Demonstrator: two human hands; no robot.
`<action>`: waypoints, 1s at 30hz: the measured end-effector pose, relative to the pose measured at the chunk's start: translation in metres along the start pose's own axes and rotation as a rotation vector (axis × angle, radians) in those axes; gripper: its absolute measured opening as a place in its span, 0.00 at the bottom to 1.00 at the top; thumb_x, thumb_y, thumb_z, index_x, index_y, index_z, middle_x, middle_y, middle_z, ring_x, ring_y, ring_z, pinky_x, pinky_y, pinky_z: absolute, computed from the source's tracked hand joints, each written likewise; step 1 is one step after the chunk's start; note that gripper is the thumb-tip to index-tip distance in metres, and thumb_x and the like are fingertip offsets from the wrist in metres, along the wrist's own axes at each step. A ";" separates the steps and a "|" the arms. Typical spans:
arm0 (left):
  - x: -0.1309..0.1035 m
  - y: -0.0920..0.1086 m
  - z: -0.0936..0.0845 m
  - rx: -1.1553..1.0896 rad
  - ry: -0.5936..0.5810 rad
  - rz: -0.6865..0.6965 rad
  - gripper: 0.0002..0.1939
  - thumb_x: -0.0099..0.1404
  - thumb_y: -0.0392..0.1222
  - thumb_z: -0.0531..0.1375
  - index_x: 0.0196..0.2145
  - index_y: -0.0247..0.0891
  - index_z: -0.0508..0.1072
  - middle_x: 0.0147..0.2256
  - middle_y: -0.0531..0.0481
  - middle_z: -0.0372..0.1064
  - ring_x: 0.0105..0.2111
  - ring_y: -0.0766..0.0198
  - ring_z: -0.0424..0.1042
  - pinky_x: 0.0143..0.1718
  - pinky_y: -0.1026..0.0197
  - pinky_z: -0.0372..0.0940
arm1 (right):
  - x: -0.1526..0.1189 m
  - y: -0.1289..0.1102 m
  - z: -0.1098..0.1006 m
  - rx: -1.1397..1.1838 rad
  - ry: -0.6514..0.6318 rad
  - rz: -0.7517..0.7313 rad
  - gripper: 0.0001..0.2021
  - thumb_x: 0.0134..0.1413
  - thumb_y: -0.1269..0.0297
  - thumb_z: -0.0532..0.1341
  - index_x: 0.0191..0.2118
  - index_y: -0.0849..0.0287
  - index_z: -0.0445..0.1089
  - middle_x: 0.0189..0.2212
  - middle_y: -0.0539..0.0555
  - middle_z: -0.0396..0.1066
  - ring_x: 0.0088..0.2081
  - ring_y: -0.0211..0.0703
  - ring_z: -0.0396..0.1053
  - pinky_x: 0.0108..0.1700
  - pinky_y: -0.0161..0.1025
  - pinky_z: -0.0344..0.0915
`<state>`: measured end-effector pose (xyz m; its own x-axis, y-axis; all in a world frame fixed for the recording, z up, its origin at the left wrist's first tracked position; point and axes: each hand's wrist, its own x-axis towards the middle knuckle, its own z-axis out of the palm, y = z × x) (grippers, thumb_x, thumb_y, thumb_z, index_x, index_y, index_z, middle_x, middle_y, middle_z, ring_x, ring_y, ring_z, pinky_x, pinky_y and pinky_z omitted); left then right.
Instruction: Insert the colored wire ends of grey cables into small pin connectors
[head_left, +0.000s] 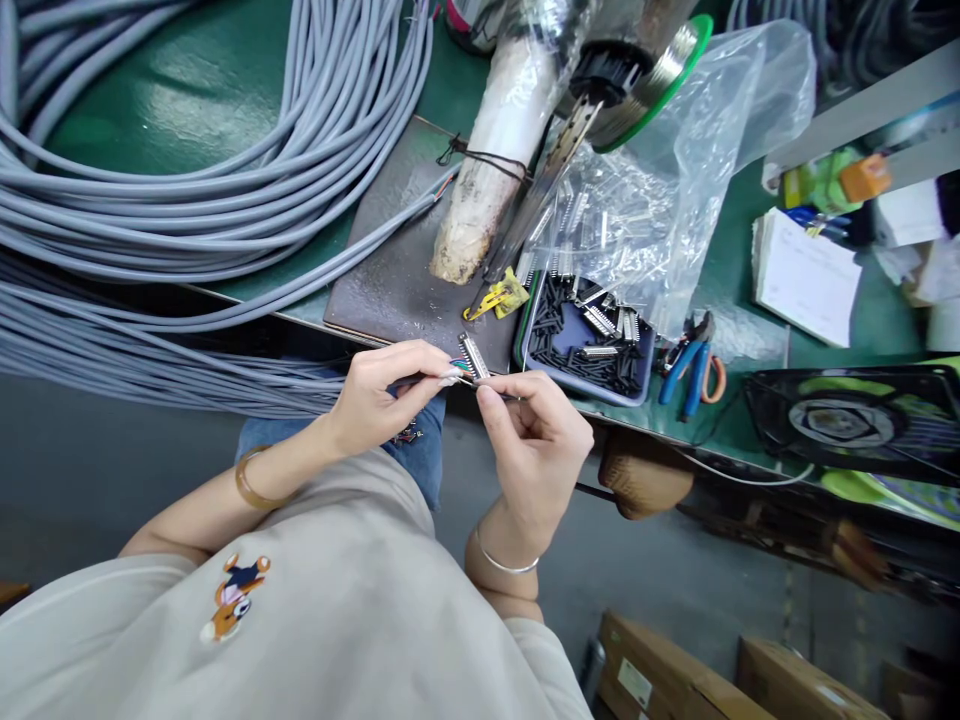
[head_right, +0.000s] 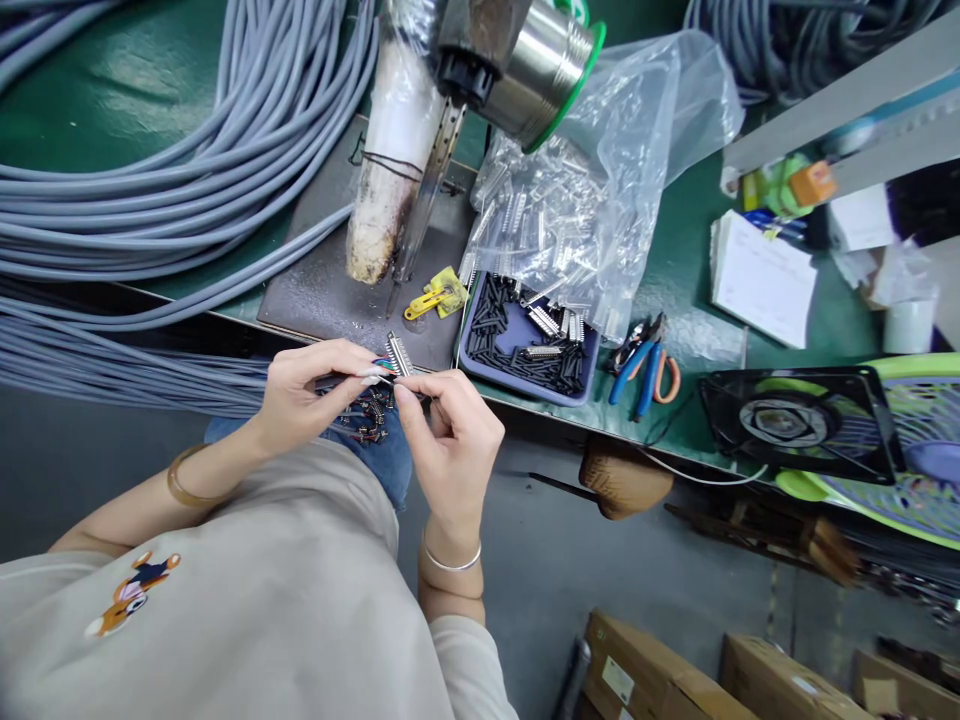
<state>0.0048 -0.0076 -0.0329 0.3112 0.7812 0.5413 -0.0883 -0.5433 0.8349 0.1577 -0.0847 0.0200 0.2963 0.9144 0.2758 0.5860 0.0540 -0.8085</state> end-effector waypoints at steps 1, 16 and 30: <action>-0.001 0.000 0.000 0.005 -0.006 0.007 0.05 0.68 0.33 0.63 0.36 0.36 0.80 0.35 0.45 0.82 0.37 0.64 0.81 0.41 0.64 0.74 | 0.000 -0.001 0.000 -0.031 -0.007 -0.019 0.06 0.64 0.64 0.64 0.35 0.56 0.75 0.26 0.46 0.68 0.21 0.30 0.53 0.24 0.35 0.54; 0.001 0.005 -0.008 -0.426 -0.082 -0.369 0.11 0.62 0.41 0.70 0.41 0.35 0.80 0.38 0.44 0.77 0.31 0.68 0.72 0.30 0.67 0.67 | -0.004 0.013 -0.003 -0.053 0.137 -0.268 0.13 0.60 0.60 0.68 0.51 0.50 0.77 0.42 0.52 0.80 0.17 0.29 0.50 0.18 0.35 0.51; 0.002 0.017 -0.020 -0.601 -0.220 -0.627 0.15 0.64 0.50 0.69 0.35 0.34 0.77 0.31 0.48 0.74 0.24 0.71 0.69 0.24 0.69 0.67 | 0.002 0.017 0.009 0.014 0.010 -0.055 0.13 0.62 0.63 0.66 0.52 0.52 0.77 0.25 0.45 0.75 0.16 0.29 0.55 0.19 0.32 0.54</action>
<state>-0.0152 -0.0092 -0.0156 0.6379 0.7700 -0.0122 -0.3020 0.2647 0.9158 0.1616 -0.0782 0.0021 0.2710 0.9059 0.3255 0.5909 0.1103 -0.7992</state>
